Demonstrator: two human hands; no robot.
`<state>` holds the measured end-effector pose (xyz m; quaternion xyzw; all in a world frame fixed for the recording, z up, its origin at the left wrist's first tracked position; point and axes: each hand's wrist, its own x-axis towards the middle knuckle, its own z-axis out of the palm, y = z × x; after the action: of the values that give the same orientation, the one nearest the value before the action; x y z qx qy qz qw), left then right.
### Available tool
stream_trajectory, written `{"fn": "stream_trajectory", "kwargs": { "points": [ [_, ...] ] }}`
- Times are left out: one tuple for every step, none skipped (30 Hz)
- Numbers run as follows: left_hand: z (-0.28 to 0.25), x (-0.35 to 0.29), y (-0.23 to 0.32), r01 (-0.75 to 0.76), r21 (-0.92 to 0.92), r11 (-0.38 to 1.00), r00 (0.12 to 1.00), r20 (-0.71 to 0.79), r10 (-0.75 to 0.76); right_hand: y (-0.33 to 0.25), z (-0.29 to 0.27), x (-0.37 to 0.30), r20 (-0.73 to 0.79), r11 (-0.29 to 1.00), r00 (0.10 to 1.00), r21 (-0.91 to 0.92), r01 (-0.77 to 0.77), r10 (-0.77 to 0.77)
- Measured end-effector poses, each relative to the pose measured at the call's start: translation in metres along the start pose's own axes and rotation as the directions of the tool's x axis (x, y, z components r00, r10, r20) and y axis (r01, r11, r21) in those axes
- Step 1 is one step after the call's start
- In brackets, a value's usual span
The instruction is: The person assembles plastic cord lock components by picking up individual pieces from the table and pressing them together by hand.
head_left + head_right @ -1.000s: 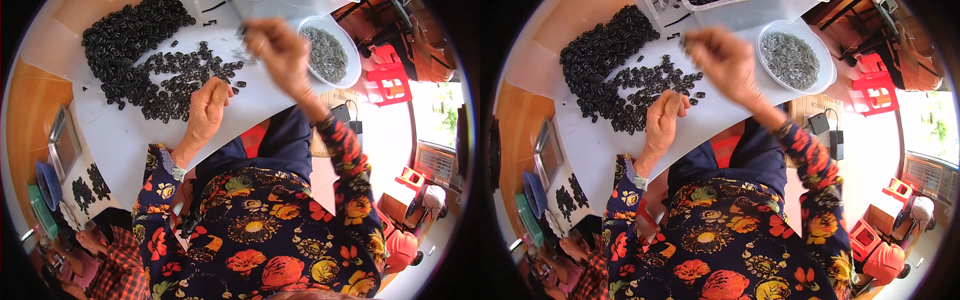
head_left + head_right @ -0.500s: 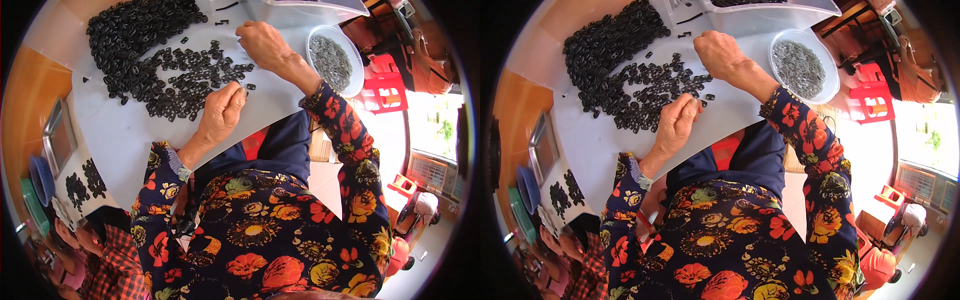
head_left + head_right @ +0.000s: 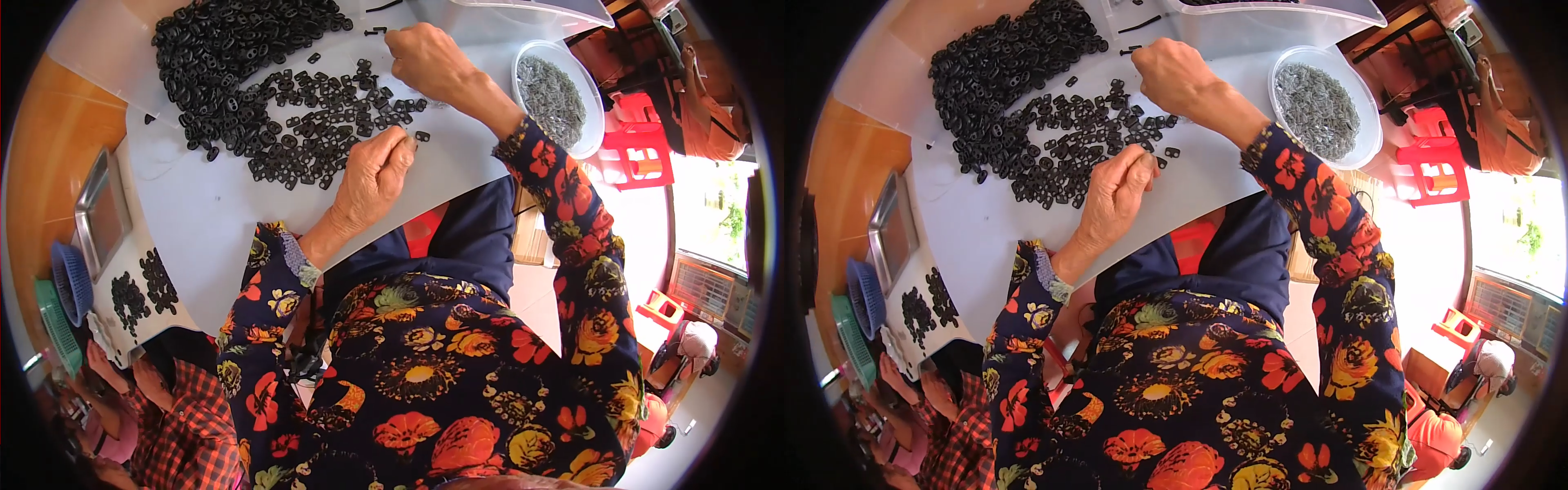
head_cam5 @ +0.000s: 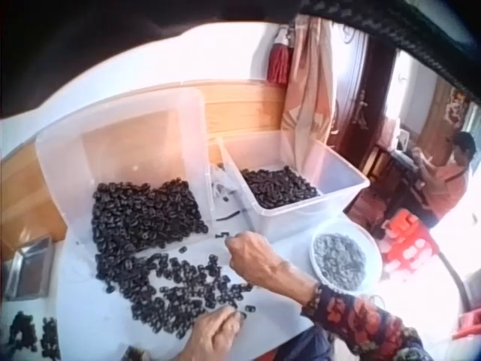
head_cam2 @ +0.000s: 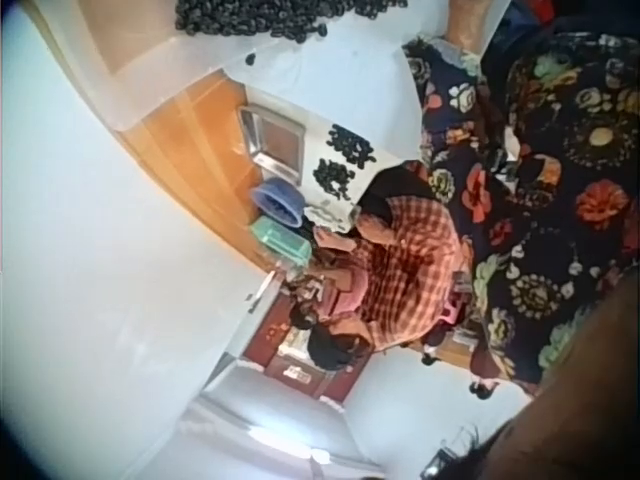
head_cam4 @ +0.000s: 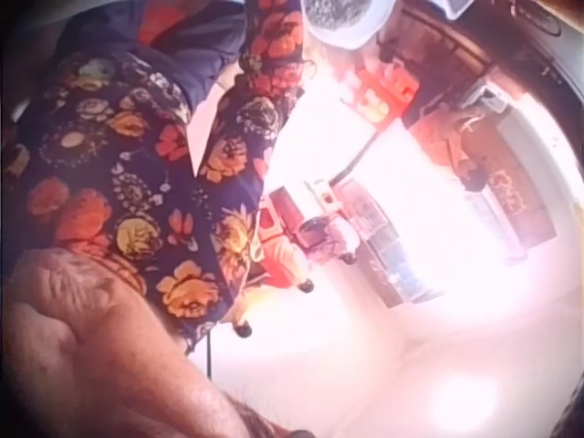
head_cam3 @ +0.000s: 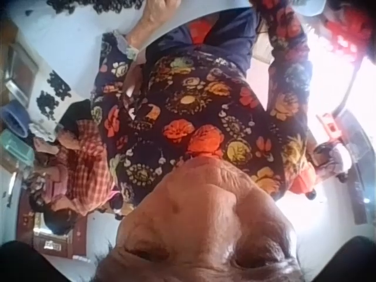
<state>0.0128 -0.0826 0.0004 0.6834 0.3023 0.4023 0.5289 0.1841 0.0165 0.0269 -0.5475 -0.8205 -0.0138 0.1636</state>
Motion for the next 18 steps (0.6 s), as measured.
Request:
{"fn": "stream_trajectory", "kwargs": {
  "points": [
    [-0.001,0.0,0.002,0.018,0.017,1.0,1.0,0.001,-0.018,-0.002,-0.004,-0.004,-0.005,1.0,1.0,0.004,0.004,-0.004],
    [-0.003,-0.001,0.002,0.022,0.024,0.999,1.0,-0.001,-0.022,-0.008,-0.008,-0.013,-0.051,0.981,0.998,0.195,-0.017,0.027],
    [-0.005,0.0,0.001,0.013,0.074,0.997,0.999,-0.036,-0.01,-0.014,-0.011,-0.021,-0.089,0.924,0.994,0.38,-0.028,0.067],
    [-0.005,0.002,0.002,0.003,0.124,0.992,0.998,-0.067,0.006,-0.02,-0.014,-0.031,-0.094,0.922,0.993,0.386,-0.027,0.068],
    [-0.01,0.005,0.004,0.0,0.175,0.985,0.997,-0.078,0.014,-0.026,-0.018,-0.043,-0.09,0.849,0.983,0.521,-0.09,0.159],
    [-0.019,0.011,0.006,-0.002,0.225,0.974,0.996,-0.087,0.022,-0.029,-0.02,-0.052,-0.073,0.751,0.966,0.644,-0.144,0.248],
    [-0.026,0.02,0.007,-0.041,0.268,0.963,0.993,-0.097,0.069,-0.029,-0.021,-0.062,-0.083,0.733,0.955,0.661,-0.16,0.283],
    [-0.031,0.031,0.012,-0.032,0.3,0.953,0.984,-0.16,0.084,-0.027,-0.019,-0.07,-0.086,0.731,0.952,0.663,-0.164,0.292],
    [-0.037,0.043,0.013,-0.035,0.373,0.927,0.983,-0.152,0.098,-0.025,-0.015,-0.077,-0.124,0.717,0.942,0.682,-0.148,0.313],
    [-0.046,0.055,0.013,-0.041,0.447,0.894,0.982,-0.145,0.118,-0.025,-0.013,-0.083,-0.165,0.704,0.93,0.699,-0.125,0.33],
    [-0.055,0.068,0.005,-0.091,0.531,0.842,0.974,-0.128,0.186,-0.025,-0.008,-0.086,-0.178,0.71,0.926,0.694,-0.121,0.332],
    [-0.064,0.08,-0.005,-0.14,0.61,0.78,0.962,-0.103,0.253,-0.025,-0.007,-0.086,-0.183,0.707,0.923,0.697,-0.121,0.338],
    [-0.073,0.091,-0.013,-0.173,0.701,0.692,0.96,-0.038,0.278,-0.028,-0.006,-0.086,-0.238,0.719,0.917,0.691,-0.072,0.321],
    [-0.076,0.097,-0.015,-0.179,0.702,0.689,0.96,-0.028,0.278,-0.031,-0.007,-0.086,-0.294,0.732,0.905,0.681,-0.026,0.306],
    [-0.079,0.102,-0.017,-0.166,0.727,0.667,0.976,0.027,0.214,-0.033,-0.009,-0.086,-0.332,0.741,0.899,0.672,0.012,0.286],
    [-0.077,0.107,-0.019,-0.162,0.746,0.646,0.985,0.088,0.146,-0.034,-0.007,-0.087,-0.334,0.742,0.893,0.671,0.001,0.301],
    [-0.076,0.108,-0.018,-0.172,0.79,0.589,0.985,0.138,0.103,-0.036,-0.005,-0.087,-0.354,0.733,0.887,0.679,0.027,0.296],
    [-0.074,0.109,-0.02,-0.183,0.787,0.59,0.983,0.152,0.103,-0.037,-0.003,-0.087,-0.375,0.725,0.881,0.687,0.055,0.289]
  ]
}}
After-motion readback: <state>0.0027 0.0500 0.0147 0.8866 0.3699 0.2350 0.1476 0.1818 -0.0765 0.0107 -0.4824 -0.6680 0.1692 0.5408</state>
